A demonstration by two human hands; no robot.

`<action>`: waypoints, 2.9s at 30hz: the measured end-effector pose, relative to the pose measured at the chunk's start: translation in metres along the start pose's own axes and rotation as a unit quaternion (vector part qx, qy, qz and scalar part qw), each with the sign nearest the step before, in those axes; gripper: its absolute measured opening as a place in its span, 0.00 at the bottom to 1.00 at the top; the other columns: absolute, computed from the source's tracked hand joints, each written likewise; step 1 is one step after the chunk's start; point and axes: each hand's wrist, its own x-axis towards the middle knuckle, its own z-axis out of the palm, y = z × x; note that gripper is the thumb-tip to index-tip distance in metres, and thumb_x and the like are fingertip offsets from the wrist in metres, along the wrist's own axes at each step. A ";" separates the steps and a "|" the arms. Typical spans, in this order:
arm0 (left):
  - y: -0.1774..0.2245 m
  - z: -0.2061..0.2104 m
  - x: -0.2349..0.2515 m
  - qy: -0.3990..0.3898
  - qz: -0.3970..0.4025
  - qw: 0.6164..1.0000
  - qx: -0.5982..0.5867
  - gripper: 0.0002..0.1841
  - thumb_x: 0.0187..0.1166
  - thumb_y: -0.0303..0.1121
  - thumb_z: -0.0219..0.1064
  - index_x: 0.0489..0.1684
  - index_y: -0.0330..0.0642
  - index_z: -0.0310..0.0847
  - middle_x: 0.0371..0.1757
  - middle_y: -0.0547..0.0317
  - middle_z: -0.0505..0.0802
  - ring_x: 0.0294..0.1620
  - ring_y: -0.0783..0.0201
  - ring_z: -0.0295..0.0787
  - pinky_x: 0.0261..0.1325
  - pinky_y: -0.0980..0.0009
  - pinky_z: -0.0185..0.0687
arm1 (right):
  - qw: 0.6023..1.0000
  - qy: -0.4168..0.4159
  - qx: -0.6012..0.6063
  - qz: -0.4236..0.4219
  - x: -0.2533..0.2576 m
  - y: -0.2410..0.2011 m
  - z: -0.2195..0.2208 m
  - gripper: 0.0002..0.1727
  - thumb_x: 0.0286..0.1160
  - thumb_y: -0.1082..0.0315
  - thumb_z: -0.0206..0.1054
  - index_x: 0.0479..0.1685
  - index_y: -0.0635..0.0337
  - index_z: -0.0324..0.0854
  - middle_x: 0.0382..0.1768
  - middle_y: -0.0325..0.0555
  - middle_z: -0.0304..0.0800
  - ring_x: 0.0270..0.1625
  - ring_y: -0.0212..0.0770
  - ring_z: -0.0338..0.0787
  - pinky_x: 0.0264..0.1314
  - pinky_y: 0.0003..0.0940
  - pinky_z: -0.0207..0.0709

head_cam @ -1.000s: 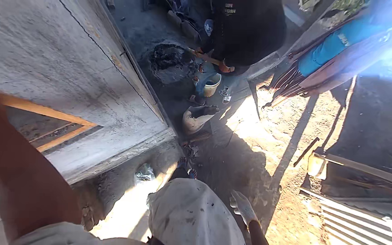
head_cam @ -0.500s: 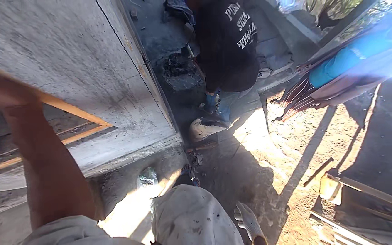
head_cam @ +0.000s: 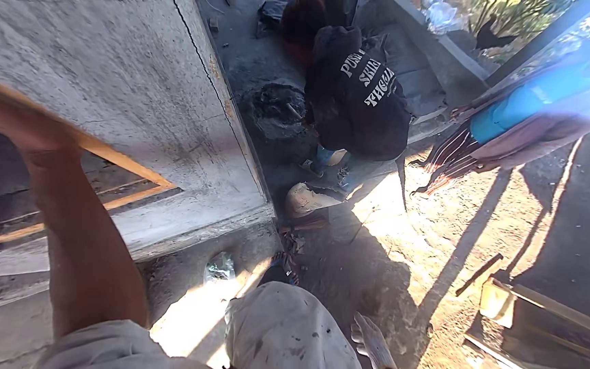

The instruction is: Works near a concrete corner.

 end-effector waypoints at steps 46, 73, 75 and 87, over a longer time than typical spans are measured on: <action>-0.001 -0.006 -0.016 0.118 -0.027 0.993 -0.012 0.38 0.89 0.62 0.34 0.81 0.36 0.59 0.70 0.47 0.83 0.72 0.58 0.82 0.75 0.52 0.79 | 0.999 0.005 0.038 -0.004 0.026 -0.110 0.082 0.30 0.92 0.42 0.52 0.74 0.56 0.79 0.55 0.58 0.91 0.51 0.54 0.91 0.50 0.54 0.84; 0.027 0.021 -0.023 0.224 -0.060 0.973 0.016 0.33 0.92 0.46 0.23 0.87 0.31 0.44 0.75 0.38 0.76 0.73 0.56 0.78 0.75 0.53 0.76 | 0.997 0.019 0.075 0.016 0.029 -0.132 0.109 0.29 0.92 0.43 0.53 0.76 0.55 0.78 0.58 0.59 0.91 0.53 0.55 0.92 0.52 0.55 0.84; 0.030 0.022 -0.023 0.233 -0.063 0.970 0.015 0.31 0.92 0.44 0.23 0.85 0.31 0.47 0.72 0.39 0.78 0.71 0.57 0.80 0.73 0.54 0.78 | 0.997 0.024 0.070 0.014 0.029 -0.130 0.111 0.29 0.92 0.43 0.53 0.74 0.56 0.79 0.57 0.59 0.91 0.51 0.55 0.92 0.51 0.55 0.84; 0.029 0.023 -0.024 0.224 -0.065 0.972 0.007 0.33 0.92 0.49 0.26 0.85 0.30 0.47 0.72 0.39 0.78 0.71 0.56 0.80 0.73 0.52 0.78 | 0.998 0.017 0.057 0.010 0.028 -0.122 0.114 0.29 0.93 0.44 0.52 0.74 0.57 0.79 0.58 0.60 0.90 0.51 0.56 0.92 0.51 0.56 0.84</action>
